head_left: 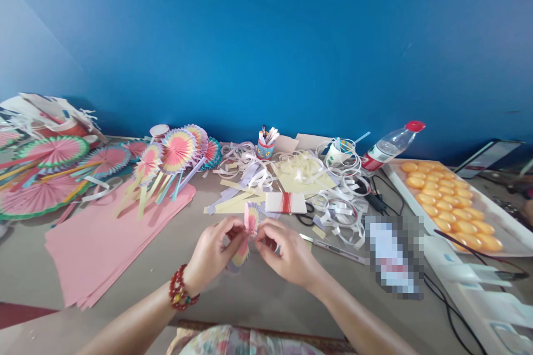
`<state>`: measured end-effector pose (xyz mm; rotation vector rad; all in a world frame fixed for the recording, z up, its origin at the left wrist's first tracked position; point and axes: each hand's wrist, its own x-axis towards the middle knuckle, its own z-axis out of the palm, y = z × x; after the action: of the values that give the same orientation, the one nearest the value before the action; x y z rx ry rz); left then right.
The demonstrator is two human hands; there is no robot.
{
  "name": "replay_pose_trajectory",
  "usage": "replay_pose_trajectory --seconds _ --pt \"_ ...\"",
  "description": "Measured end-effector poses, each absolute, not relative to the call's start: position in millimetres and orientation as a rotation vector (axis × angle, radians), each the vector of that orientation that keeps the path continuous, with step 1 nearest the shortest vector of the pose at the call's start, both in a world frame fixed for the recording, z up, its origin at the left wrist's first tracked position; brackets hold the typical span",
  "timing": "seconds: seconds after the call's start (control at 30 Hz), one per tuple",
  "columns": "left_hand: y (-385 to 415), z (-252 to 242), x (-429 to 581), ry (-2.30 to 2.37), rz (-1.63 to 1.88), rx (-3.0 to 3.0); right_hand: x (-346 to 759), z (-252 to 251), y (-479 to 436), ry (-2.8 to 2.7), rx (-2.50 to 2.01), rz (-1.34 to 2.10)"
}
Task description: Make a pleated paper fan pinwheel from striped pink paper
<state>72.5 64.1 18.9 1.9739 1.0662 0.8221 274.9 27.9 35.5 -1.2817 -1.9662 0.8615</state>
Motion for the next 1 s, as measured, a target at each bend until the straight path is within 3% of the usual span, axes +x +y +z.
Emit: replay_pose_trajectory --seconds 0.3,0.63,1.0 --pt "65 23 74 0.896 0.757 2.059 272 39 32 -1.94 -1.27 0.83" --pt "66 19 73 1.014 0.703 1.817 270 34 37 -1.598 -1.255 1.055" --pt "64 17 74 0.981 0.74 1.915 263 18 30 -1.893 -1.406 0.721"
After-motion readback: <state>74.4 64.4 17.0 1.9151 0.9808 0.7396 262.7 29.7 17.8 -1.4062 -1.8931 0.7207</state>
